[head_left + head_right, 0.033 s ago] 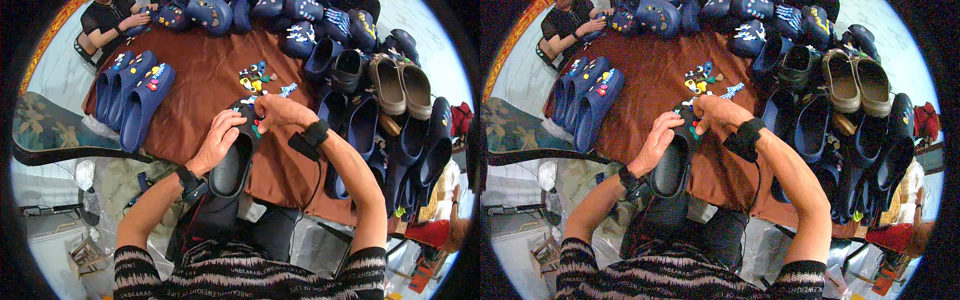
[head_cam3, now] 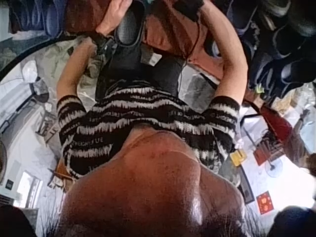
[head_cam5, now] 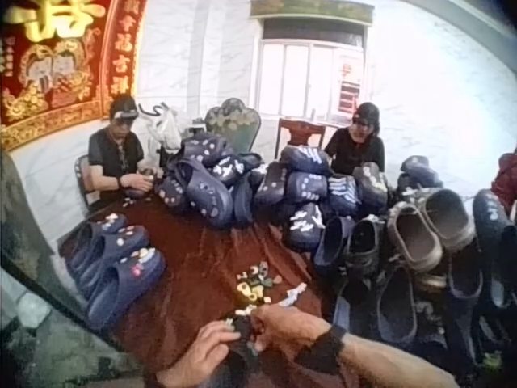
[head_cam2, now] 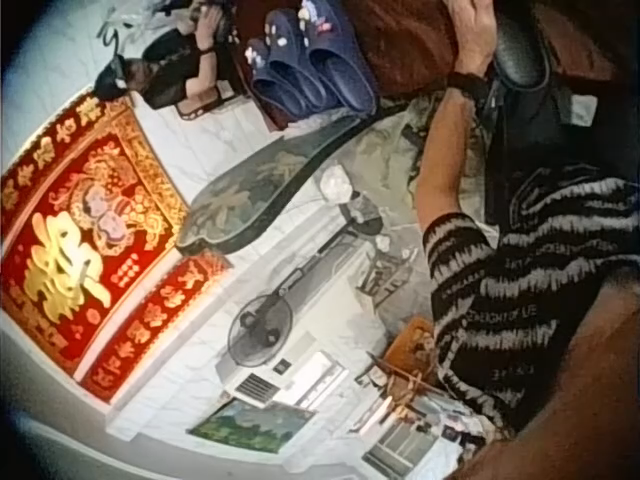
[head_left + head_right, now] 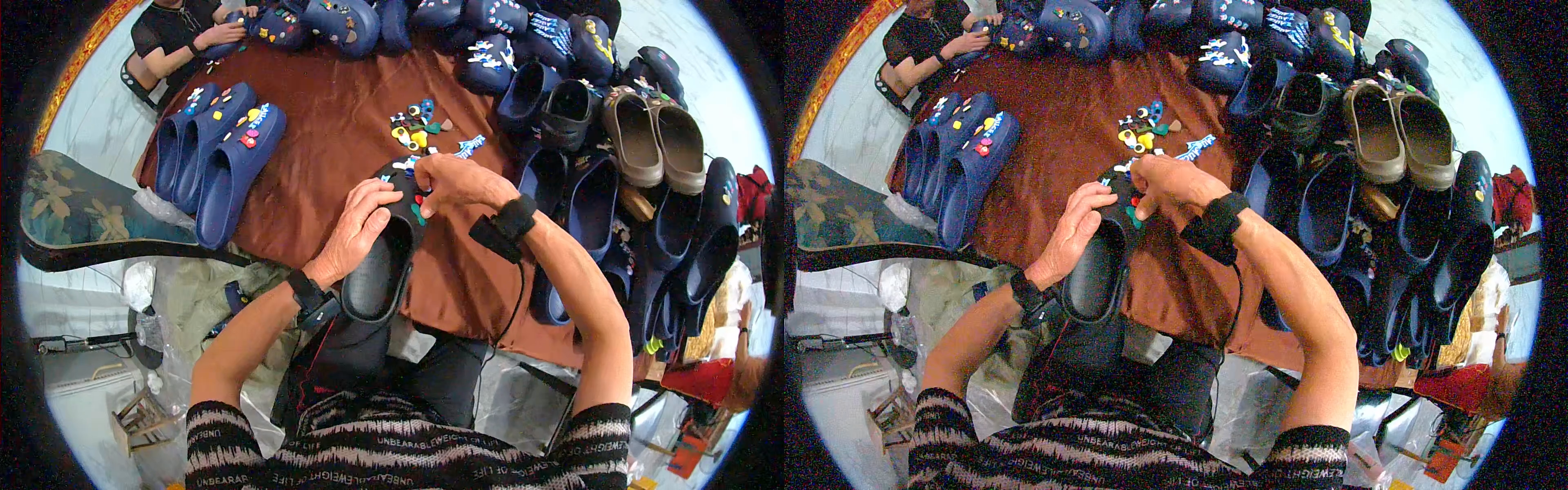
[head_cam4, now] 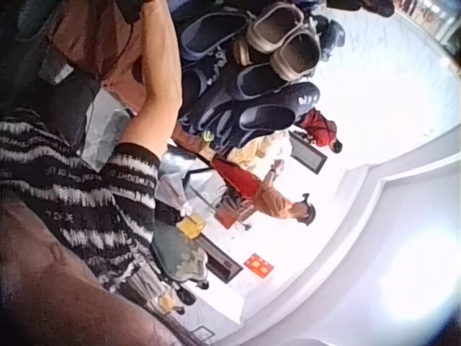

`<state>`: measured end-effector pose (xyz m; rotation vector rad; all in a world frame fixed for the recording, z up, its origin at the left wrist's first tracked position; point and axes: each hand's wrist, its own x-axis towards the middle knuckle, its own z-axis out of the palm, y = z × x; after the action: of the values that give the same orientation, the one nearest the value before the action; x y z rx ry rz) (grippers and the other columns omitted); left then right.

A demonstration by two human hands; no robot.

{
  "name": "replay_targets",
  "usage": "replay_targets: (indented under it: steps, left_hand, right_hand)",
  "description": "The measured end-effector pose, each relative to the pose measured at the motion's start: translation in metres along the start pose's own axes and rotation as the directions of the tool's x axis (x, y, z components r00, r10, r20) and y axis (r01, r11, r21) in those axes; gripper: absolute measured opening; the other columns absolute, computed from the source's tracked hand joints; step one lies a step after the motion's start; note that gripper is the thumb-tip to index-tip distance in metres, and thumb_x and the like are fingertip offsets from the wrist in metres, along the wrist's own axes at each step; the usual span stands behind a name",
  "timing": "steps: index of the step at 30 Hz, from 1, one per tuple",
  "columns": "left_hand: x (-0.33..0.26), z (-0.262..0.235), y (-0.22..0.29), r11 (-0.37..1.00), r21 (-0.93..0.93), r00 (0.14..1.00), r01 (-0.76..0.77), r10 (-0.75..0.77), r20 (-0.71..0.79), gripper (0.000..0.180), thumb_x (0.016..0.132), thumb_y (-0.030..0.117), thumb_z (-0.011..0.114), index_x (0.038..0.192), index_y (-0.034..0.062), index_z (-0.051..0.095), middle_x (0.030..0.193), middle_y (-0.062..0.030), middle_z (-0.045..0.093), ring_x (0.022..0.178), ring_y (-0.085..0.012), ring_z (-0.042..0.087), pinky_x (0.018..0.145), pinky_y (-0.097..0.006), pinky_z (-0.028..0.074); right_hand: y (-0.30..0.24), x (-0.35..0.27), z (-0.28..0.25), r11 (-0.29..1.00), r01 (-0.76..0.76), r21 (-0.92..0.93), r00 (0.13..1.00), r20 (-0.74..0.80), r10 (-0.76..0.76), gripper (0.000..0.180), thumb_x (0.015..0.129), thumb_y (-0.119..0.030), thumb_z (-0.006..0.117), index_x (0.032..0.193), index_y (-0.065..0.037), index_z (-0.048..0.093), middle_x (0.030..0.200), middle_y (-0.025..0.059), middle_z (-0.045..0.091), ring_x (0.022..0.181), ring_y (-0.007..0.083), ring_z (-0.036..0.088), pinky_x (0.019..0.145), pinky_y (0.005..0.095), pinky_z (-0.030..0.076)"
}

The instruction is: Applying decorative charms and stickers to plastic clog-style shoes.

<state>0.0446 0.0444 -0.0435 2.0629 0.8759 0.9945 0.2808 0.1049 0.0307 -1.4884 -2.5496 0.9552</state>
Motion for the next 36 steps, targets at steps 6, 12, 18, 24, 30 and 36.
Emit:
replay_targets:
  steps: [6,12,18,24,30,36]
  left_hand:
    - [0.008,0.001,0.0,0.999,0.015,0.999,-0.042,0.042,-0.012,0.044,0.105,0.037,0.04,0.128,0.0045,0.058,0.137,-0.0163,0.05,0.136,-0.0336,0.039,0.116,-0.044,0.026]
    - [0.003,-0.001,0.001,0.999,-0.035,0.997,-0.02,0.017,-0.071,0.039,0.103,0.031,0.045,0.13,0.0036,0.054,0.136,-0.0175,0.049,0.134,-0.0343,0.041,0.115,-0.043,0.028]
    - [-0.003,-0.001,0.0,0.998,-0.014,0.972,0.054,-0.056,-0.227,0.038,0.103,0.027,0.045,0.13,0.0014,0.052,0.135,-0.0182,0.048,0.131,-0.034,0.042,0.114,-0.042,0.029]
    - [-0.003,0.003,0.002,0.989,-0.05,0.96,0.141,-0.149,-0.239,0.037,0.104,0.024,0.044,0.13,-0.0011,0.052,0.134,-0.0189,0.05,0.128,-0.0338,0.046,0.112,-0.039,0.034]
    - [-0.004,0.004,0.0,0.985,-0.045,0.96,0.165,-0.171,-0.222,0.039,0.104,0.026,0.044,0.13,-0.0006,0.055,0.134,-0.0206,0.054,0.13,-0.0349,0.047,0.112,-0.041,0.035]
    - [-0.001,-0.003,-0.011,0.996,0.04,0.992,0.081,-0.077,-0.097,0.042,0.105,0.027,0.041,0.134,-0.0002,0.053,0.139,-0.0183,0.052,0.135,-0.0314,0.044,0.114,-0.038,0.032]
  right_hand:
    - [0.035,-0.011,0.015,0.86,0.165,0.482,0.986,-0.079,-0.145,0.042,0.073,-0.023,0.088,0.099,-0.005,0.06,0.088,0.0031,0.061,0.085,0.0173,0.057,0.073,0.0327,0.046]
    - [0.061,-0.041,0.051,0.796,0.068,0.602,0.984,-0.172,0.047,0.028,0.083,-0.013,0.078,0.099,-0.002,0.058,0.084,0.0025,0.06,0.078,0.0145,0.056,0.07,0.0299,0.047]
    - [0.048,-0.051,0.046,0.863,-0.016,0.504,0.943,-0.279,0.181,0.024,0.089,-0.01,0.068,0.109,0.001,0.06,0.088,0.0104,0.066,0.077,0.0183,0.062,0.071,0.0341,0.051]
    - [0.027,-0.043,0.049,0.913,0.089,0.399,0.914,-0.397,0.084,0.04,0.091,-0.007,0.062,0.131,-0.004,0.058,0.096,0.0146,0.067,0.085,0.0251,0.064,0.079,0.0381,0.051]
    - [0.027,-0.037,0.049,0.962,0.153,0.226,0.875,-0.484,-0.025,0.038,0.09,-0.007,0.061,0.128,-0.007,0.062,0.095,0.0187,0.065,0.094,0.0362,0.064,0.088,0.042,0.049]
    - [0.028,-0.035,0.039,0.984,0.099,0.145,0.925,-0.378,-0.038,0.036,0.089,-0.005,0.059,0.125,-0.004,0.064,0.108,0.0208,0.067,0.102,0.0377,0.064,0.092,0.0413,0.05]
